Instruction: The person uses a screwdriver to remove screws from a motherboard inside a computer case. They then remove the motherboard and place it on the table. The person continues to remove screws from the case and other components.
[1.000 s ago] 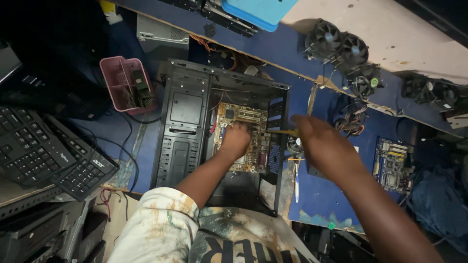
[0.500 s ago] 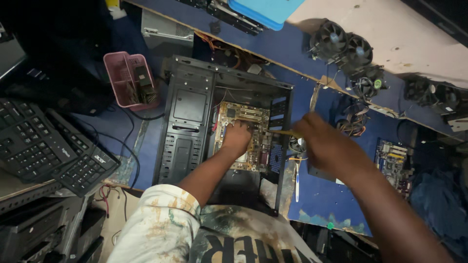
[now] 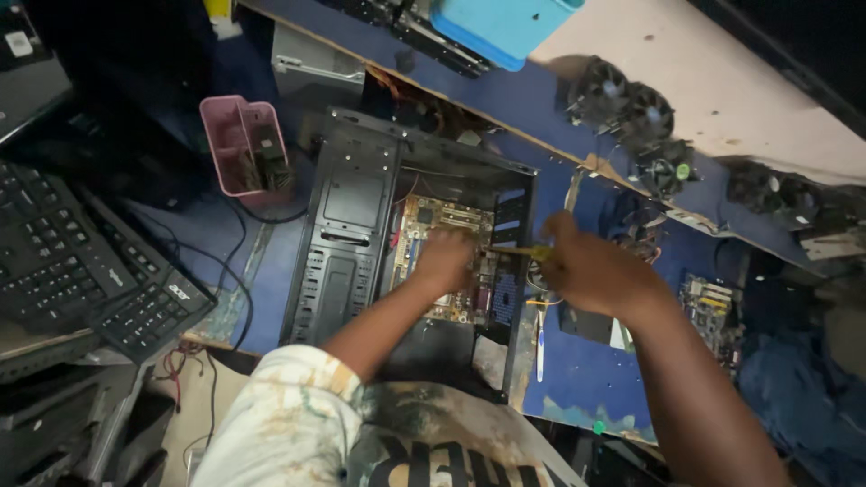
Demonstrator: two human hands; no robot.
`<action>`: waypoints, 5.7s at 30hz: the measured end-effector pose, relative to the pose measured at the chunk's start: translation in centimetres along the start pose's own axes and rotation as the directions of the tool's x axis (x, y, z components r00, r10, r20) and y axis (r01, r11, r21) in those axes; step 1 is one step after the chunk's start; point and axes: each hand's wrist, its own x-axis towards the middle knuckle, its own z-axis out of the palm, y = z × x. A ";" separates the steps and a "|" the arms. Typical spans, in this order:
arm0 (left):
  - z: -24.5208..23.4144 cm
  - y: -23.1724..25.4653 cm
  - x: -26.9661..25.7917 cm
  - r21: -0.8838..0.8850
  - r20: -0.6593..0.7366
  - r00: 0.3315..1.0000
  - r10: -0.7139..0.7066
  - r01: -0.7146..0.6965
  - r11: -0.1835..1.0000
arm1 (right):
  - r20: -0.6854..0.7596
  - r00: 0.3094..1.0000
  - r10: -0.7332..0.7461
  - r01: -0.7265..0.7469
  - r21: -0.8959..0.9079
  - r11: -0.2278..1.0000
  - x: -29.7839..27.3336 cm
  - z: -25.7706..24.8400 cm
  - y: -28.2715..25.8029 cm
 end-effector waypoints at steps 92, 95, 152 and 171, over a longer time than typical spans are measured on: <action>-7.5 8.9 6.5 -0.620 -0.236 0.967 0.094 -0.225 0.752 | -0.646 0.689 -0.328 0.322 -0.132 0.938 1.0 4.0 5.6; -7.6 7.7 6.4 -0.443 -0.186 0.968 0.166 -0.234 0.865 | -0.660 0.626 -0.415 0.476 -0.098 0.874 0.4 3.5 5.8; -8.5 9.8 6.0 -0.353 -0.214 0.960 0.182 -0.250 0.901 | -0.734 0.533 -0.422 0.493 -0.136 0.859 0.7 3.3 7.2; -8.8 10.0 5.9 -0.294 -0.079 0.983 0.164 -0.181 0.938 | -0.731 0.518 -0.444 0.465 -0.194 0.864 0.6 3.6 7.3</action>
